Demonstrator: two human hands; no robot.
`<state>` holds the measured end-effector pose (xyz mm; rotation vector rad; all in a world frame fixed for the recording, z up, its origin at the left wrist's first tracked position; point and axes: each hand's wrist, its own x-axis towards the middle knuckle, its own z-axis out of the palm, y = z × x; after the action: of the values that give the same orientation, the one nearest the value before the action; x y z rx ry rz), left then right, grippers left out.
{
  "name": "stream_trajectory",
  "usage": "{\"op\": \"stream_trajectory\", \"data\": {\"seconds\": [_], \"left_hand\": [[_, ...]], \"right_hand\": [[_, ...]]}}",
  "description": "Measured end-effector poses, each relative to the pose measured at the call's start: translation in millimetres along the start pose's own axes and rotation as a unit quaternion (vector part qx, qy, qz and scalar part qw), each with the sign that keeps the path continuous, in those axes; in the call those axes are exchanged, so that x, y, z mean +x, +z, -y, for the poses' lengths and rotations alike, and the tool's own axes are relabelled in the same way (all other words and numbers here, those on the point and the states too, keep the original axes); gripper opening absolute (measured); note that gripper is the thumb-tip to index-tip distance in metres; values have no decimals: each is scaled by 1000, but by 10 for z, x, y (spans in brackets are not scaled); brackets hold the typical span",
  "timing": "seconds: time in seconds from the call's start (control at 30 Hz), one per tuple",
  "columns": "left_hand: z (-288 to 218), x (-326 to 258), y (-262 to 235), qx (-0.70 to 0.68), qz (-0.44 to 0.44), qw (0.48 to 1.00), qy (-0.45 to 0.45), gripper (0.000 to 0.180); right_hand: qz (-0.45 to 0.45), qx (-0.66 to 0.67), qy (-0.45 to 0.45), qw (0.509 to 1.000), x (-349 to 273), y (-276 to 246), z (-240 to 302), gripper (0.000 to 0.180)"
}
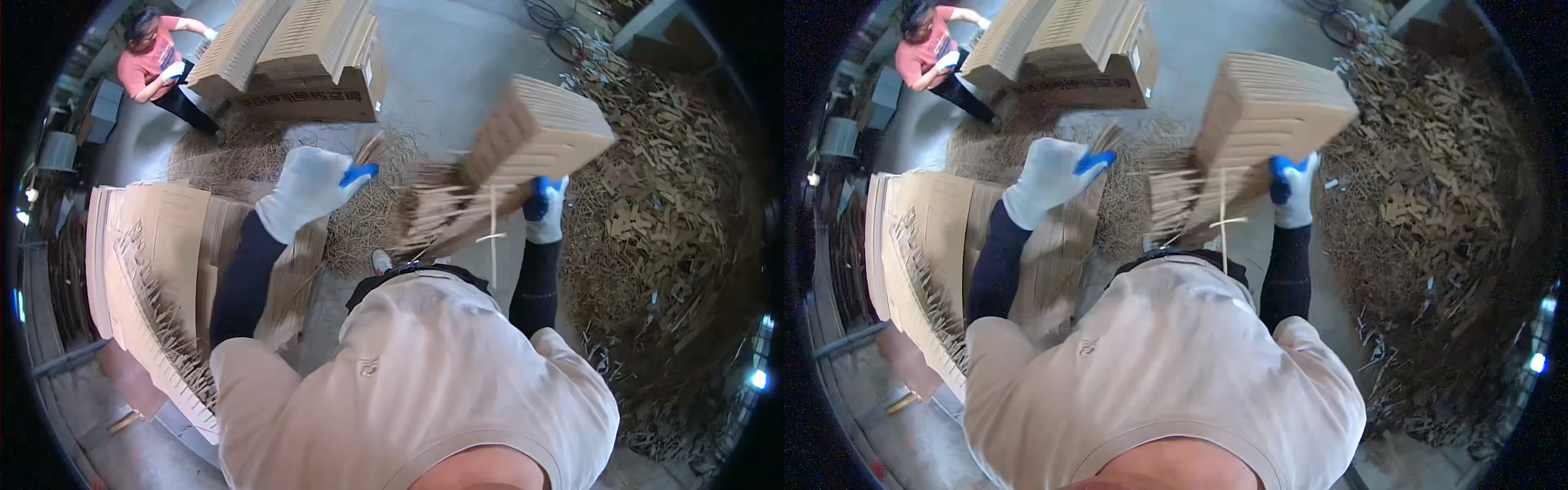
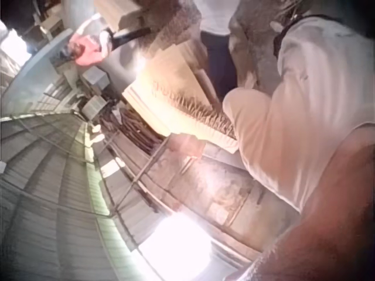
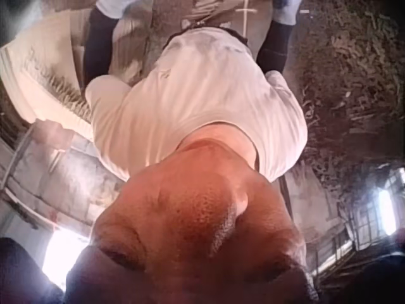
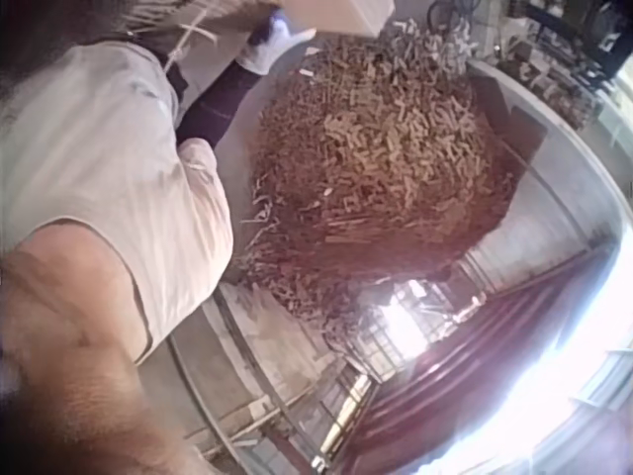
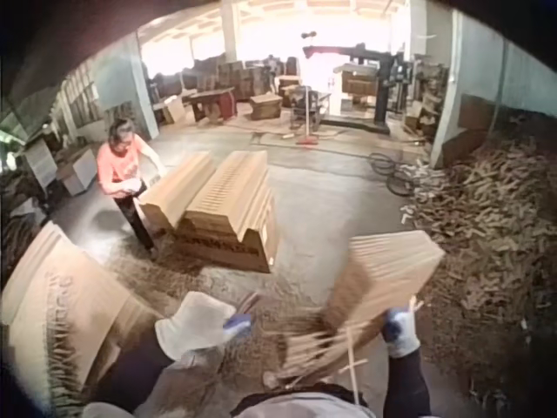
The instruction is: Organizing and moving stacks of slotted cardboard packaging inserts in a factory setting.
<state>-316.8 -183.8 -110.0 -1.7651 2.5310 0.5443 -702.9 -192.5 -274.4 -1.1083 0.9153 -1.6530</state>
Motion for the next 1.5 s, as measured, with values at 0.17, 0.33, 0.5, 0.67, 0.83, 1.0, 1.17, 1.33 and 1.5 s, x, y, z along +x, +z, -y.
{"op": "stream_trajectory", "data": {"seconds": [0.17, 0.33, 0.5, 0.67, 0.83, 1.0, 1.17, 1.33, 1.5], "left_hand": [[-120, 112, 82, 90, -72, 992, 60, 84], [-399, 196, 25, -109, -269, 944, 159, 77], [-633, 355, 60, -251, -290, 895, 229, 56], [-677, 403, 134, -196, -366, 872, 261, 31], [-587, 316, 175, -171, -417, 871, 196, 21], [-322, 268, 281, -363, -398, 833, 126, 38], [-515, 182, 223, -164, -299, 928, 149, 94], [-741, 418, 601, -54, -217, 974, 44, 93], [-432, 430, 623, 42, -241, 945, 219, 41]], "right_hand": [[-5, -34, 19, 999, 118, 514, 327, 37], [46, -35, 0, 998, 236, 454, 335, 36], [90, -39, 0, 995, 175, 336, 173, 68], [71, -35, 13, 997, 142, 323, 116, 79], [62, -39, 19, 997, 103, 333, 126, 73], [30, -23, 0, 999, 172, 209, 209, 59], [48, -115, -41, 991, 305, 515, 420, 45], [34, -97, -61, 993, 199, 961, 544, 60], [90, -124, 8, 988, 207, 1000, 670, 66]]}}
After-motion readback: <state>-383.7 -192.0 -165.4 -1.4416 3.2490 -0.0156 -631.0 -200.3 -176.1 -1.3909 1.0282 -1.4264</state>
